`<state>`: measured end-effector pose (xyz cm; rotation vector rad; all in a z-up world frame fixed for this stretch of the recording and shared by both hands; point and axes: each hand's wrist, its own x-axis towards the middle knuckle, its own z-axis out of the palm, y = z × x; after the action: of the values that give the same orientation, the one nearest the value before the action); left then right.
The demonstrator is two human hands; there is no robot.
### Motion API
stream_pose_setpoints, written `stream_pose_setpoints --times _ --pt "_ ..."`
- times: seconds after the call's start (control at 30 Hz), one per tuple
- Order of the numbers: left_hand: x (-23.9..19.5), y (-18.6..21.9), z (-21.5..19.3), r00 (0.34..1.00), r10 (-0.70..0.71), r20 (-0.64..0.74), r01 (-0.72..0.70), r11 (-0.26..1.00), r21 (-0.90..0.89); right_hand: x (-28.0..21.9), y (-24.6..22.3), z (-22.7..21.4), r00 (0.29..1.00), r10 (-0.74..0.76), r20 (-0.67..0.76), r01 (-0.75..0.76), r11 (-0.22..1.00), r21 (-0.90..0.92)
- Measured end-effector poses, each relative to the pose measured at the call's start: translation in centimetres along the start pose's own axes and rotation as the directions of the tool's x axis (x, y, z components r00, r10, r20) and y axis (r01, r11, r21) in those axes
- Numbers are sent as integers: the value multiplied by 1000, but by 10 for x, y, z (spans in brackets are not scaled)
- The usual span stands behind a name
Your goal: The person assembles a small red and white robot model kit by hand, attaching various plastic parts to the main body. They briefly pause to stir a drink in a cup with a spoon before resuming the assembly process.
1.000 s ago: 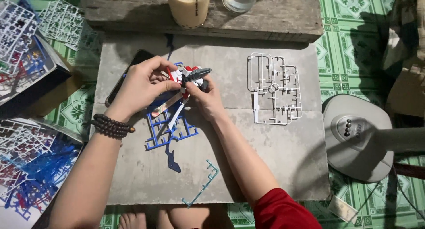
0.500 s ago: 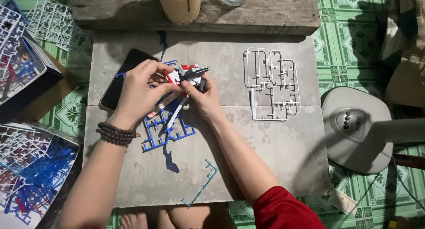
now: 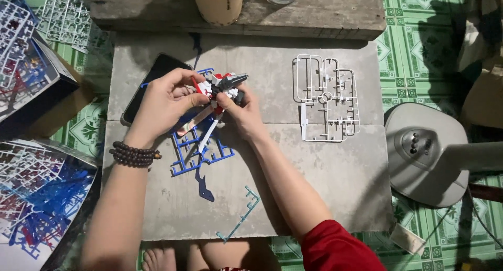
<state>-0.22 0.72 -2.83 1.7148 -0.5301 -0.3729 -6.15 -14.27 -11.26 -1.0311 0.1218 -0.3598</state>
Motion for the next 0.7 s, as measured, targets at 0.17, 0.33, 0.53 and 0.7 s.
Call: stream_pose_setpoints --times 0.17,0.33,0.53,0.7 --pt "2 0 5 1000 9 -19 -9 1000 -5 3 -4 1 1000 18 -23 -19 1000 -15" --pt "2 -6 8 997 55 -46 -54 998 10 3 -12 5 1000 23 -7 -23 999 -48" --pt "3 -23 7 992 65 -105 -66 998 -5 0 -26 14 999 10 50 -7 999 -53" --pt "1 -15 8 993 83 -85 -69 986 149 5 -8 0 995 -6 102 28 975 -221"
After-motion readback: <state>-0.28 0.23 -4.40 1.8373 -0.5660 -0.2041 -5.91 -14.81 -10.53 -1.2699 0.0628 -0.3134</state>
